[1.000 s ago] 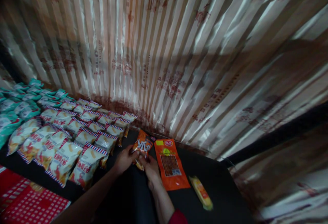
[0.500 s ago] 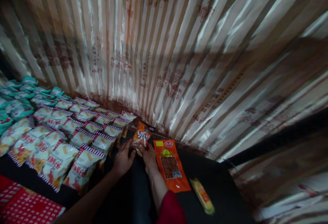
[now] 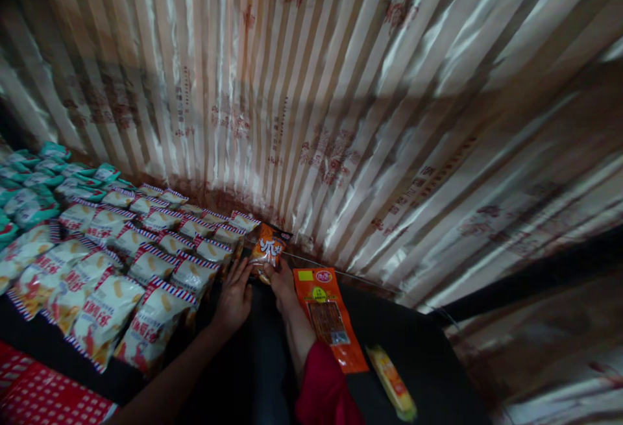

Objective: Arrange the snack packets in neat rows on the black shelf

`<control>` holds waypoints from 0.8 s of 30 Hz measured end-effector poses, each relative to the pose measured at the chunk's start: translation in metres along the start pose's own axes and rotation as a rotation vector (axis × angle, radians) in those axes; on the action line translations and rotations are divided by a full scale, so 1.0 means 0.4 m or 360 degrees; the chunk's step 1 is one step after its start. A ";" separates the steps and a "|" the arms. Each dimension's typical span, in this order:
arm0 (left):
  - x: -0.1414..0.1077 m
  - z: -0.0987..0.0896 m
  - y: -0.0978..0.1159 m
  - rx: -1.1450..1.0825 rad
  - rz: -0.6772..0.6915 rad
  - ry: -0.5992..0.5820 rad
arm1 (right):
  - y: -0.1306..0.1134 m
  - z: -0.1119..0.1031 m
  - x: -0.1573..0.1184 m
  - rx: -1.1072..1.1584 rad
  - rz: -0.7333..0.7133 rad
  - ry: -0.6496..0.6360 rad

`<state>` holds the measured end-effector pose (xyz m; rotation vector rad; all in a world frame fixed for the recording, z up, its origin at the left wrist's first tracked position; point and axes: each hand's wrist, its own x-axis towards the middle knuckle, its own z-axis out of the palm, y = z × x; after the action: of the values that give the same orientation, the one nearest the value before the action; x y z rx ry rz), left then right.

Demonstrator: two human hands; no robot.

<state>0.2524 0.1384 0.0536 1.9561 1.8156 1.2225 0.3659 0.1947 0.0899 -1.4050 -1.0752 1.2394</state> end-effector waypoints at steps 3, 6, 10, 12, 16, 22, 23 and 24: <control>0.004 0.004 -0.010 0.0007 -0.0012 -0.0019 | 0.000 0.003 0.008 -0.0079 -0.0001 -0.0006; 0.007 0.010 -0.021 -0.0010 -0.0039 -0.0015 | 0.006 0.007 0.014 -0.0111 -0.0051 -0.0008; 0.008 0.015 -0.026 -0.0012 -0.0041 0.0020 | 0.022 0.013 0.022 -0.0215 -0.0139 0.0005; 0.008 0.014 -0.025 -0.0004 -0.0024 0.0032 | 0.029 0.016 0.027 -0.0255 -0.0163 -0.0001; 0.009 0.012 -0.022 0.0003 -0.0027 0.0033 | 0.034 0.020 0.036 -0.0357 -0.0191 -0.0008; 0.011 0.010 -0.025 0.0003 -0.0017 0.0035 | 0.035 0.028 0.047 -0.0502 -0.0224 0.0044; 0.011 0.010 -0.026 0.0006 -0.0014 0.0039 | 0.035 0.030 0.049 -0.0500 -0.0223 0.0034; 0.011 0.011 -0.026 0.0007 -0.0011 0.0044 | 0.035 0.033 0.050 -0.0503 -0.0220 0.0027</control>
<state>0.2472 0.1465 0.0461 1.9427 1.8381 1.2504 0.3554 0.2131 0.0723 -1.5426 -1.3771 0.9869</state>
